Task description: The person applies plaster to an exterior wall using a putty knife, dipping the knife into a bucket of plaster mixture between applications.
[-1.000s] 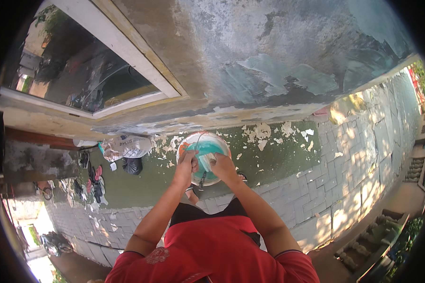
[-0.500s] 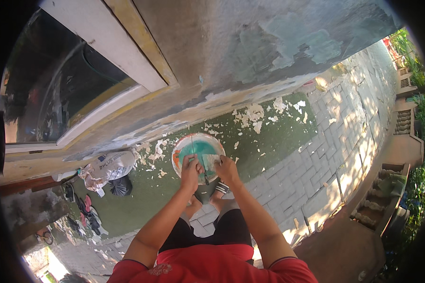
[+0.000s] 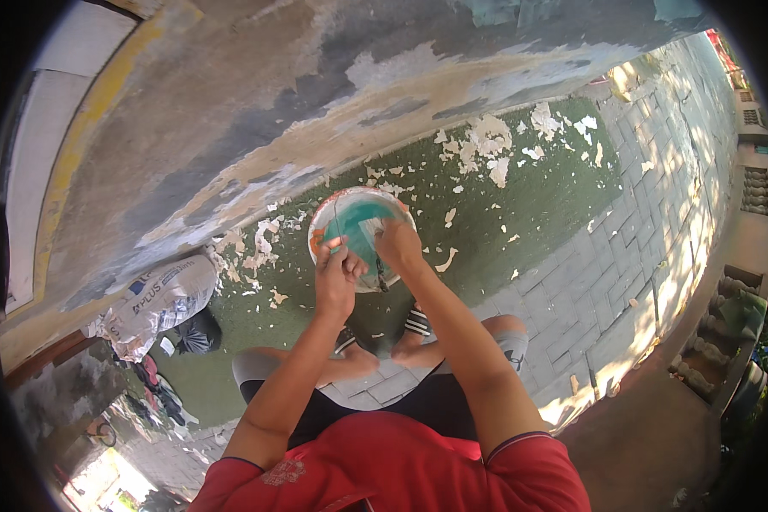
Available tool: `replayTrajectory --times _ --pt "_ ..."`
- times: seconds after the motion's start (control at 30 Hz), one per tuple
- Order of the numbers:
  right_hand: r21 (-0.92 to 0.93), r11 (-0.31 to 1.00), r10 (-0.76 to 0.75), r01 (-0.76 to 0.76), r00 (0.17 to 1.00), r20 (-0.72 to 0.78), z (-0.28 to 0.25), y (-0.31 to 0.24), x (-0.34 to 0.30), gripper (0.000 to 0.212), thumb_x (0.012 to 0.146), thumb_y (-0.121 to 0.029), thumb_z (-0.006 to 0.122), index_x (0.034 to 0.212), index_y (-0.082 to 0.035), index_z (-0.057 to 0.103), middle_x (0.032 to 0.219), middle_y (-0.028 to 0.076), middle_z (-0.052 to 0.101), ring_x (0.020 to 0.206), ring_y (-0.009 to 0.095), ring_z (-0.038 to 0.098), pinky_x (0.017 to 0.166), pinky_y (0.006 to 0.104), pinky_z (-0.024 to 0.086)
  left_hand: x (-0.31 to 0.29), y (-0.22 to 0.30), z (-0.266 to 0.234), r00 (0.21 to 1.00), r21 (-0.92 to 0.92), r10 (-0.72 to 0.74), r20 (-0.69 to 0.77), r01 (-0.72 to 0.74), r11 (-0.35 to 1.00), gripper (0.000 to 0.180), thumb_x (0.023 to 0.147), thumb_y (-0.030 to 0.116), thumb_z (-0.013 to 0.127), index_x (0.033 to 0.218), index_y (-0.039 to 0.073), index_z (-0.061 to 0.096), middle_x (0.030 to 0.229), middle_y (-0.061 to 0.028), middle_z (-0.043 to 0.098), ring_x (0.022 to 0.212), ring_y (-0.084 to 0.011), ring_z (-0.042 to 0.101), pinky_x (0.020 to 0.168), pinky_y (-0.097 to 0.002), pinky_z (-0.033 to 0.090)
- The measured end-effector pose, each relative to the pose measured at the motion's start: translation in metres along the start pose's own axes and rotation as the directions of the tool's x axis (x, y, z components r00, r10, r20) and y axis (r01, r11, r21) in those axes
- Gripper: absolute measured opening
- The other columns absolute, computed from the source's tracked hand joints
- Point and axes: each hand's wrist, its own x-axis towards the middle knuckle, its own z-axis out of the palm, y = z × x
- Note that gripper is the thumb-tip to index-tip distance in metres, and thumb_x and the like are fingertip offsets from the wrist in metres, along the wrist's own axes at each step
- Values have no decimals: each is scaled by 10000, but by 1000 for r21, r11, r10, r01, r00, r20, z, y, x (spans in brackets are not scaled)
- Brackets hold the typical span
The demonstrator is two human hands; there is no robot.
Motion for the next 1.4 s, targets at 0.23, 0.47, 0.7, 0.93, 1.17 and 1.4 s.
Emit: replayTrajectory --times 0.23,0.47,0.7,0.93,1.17,1.4 --pt "-163 986 -34 38 999 24 91 62 67 214 810 -173 591 837 9 701 858 256 704 812 404 704 746 467 569 55 -25 -59 985 57 -64 158 56 997 233 982 77 484 1197 -10 462 711 -28 427 660 -169 458 730 -401 481" --pt "-261 965 -28 37 999 38 147 76 80 173 799 -153 607 836 -31 724 882 223 718 835 379 714 748 444 579 82 -32 -110 965 155 -145 217 113 981 189 998 66 468 1170 0 509 738 -30 477 678 -173 521 787 -415 542" --pt "-273 962 20 14 993 120 153 79 74 195 811 -136 582 897 -37 727 934 212 720 917 365 706 817 442 568 93 -24 -152 995 578 -92 35 55 814 216 1017 110 465 1176 -23 524 833 -52 575 786 -193 653 811 -352 561" --pt "-322 946 17 50 979 204 154 91 68 241 813 -154 578 983 -60 720 954 201 722 947 360 699 840 449 558 114 -21 -169 986 728 -89 142 -43 685 203 1008 101 501 1160 -20 558 938 -85 649 835 -191 685 736 -297 559" --pt "-314 949 33 31 980 196 155 97 58 246 814 -167 582 964 -47 735 996 210 717 967 370 694 855 449 554 118 -11 -170 980 874 -56 192 -145 463 208 975 73 530 1158 -18 567 930 -89 675 827 -159 671 713 -285 543" --pt "-243 969 1 47 981 194 154 110 54 296 824 -244 582 1000 -55 726 1022 209 711 974 384 683 871 464 543 125 -15 -179 969 912 -15 246 -227 341 189 939 92 569 1101 -5 582 925 -110 692 799 -165 680 744 -302 533"
